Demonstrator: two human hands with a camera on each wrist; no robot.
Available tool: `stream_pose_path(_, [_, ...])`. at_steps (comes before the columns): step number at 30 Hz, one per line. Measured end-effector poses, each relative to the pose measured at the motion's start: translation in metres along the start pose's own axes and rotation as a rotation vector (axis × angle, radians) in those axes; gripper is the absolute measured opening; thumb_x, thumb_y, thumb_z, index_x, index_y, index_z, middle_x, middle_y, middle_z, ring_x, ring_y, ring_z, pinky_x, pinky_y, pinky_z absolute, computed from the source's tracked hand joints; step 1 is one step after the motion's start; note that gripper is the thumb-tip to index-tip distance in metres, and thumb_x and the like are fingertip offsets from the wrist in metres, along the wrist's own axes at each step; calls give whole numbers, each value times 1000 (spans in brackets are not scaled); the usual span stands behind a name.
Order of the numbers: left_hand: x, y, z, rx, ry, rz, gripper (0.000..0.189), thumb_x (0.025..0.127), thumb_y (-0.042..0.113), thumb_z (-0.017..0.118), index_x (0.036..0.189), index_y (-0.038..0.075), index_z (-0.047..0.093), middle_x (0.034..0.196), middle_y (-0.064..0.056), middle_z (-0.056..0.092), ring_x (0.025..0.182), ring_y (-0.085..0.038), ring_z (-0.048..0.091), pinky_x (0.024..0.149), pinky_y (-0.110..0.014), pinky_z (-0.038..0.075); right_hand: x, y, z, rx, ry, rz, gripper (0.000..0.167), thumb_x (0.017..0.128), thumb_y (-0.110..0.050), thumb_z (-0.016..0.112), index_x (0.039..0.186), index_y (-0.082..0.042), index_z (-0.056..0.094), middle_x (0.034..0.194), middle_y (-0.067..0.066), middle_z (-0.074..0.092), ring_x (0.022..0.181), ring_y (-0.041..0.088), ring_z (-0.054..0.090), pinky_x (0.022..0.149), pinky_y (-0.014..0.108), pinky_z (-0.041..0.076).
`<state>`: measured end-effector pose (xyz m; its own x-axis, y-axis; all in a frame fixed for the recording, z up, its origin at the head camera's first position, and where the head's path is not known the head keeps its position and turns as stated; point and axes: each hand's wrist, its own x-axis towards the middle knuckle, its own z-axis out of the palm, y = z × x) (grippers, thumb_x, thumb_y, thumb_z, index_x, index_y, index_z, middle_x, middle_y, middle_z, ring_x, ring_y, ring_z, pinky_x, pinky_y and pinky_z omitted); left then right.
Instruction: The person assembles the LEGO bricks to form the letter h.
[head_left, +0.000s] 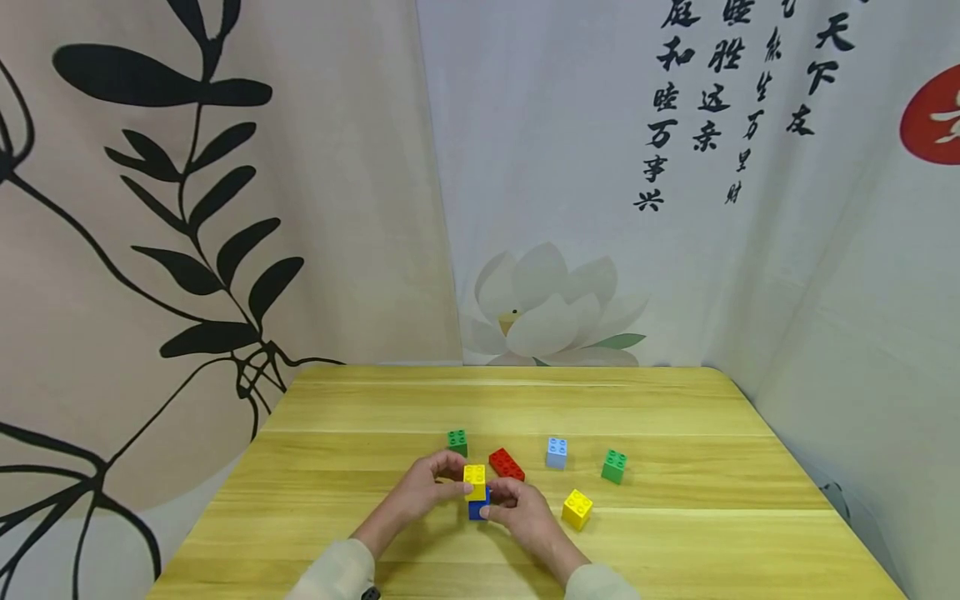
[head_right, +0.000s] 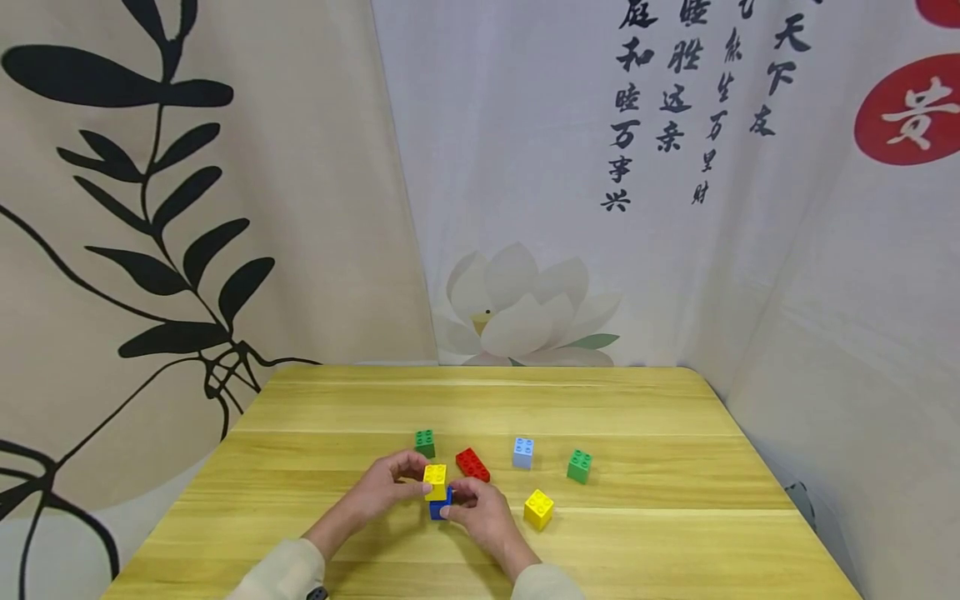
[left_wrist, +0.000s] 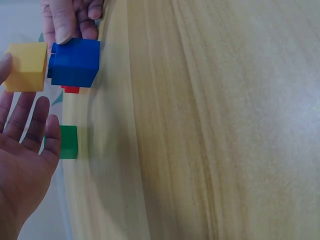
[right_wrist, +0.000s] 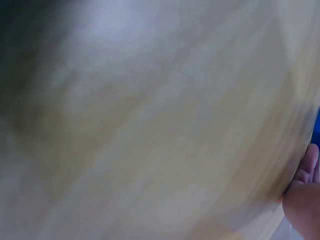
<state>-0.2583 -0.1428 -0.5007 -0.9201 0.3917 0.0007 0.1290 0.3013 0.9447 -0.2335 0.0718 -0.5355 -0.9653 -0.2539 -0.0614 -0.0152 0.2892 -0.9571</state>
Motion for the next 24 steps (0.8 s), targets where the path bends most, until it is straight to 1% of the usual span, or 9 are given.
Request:
stream_pose_path(5, [-1, -1, 2, -10, -10, 3, 31, 91, 22, 74, 116, 8, 64, 109, -5, 65, 101, -24, 59, 80, -35, 50, 0, -1, 1, 4, -3, -2, 39, 87, -17, 78, 122, -6, 65, 111, 3, 67, 99, 21, 60, 88, 42, 51])
stream_pose_path(10, [0, -2, 4, -15, -22, 16, 30, 91, 19, 73, 117, 7, 63, 110, -5, 65, 101, -24, 58, 80, -36, 50, 1, -1, 1, 7, -8, -14, 38, 87, -16, 77, 121, -6, 65, 112, 4, 67, 100, 21, 60, 88, 42, 51])
stream_pose_path(18, [0, -2, 5, 8, -22, 29, 32, 91, 23, 74, 117, 8, 64, 109, -4, 65, 100, -23, 58, 80, -37, 50, 0, -1, 0, 10, -17, -2, 38, 87, -16, 77, 122, -5, 64, 111, 4, 67, 101, 22, 60, 89, 43, 51])
stream_pose_path(24, [0, -4, 4, -3, -22, 43, 32, 93, 24, 72, 118, 8, 63, 109, -5, 65, 100, -23, 58, 81, -36, 50, 1, -1, 0, 5, -14, -11, 38, 87, -16, 77, 121, -5, 65, 111, 4, 67, 100, 22, 61, 89, 43, 51])
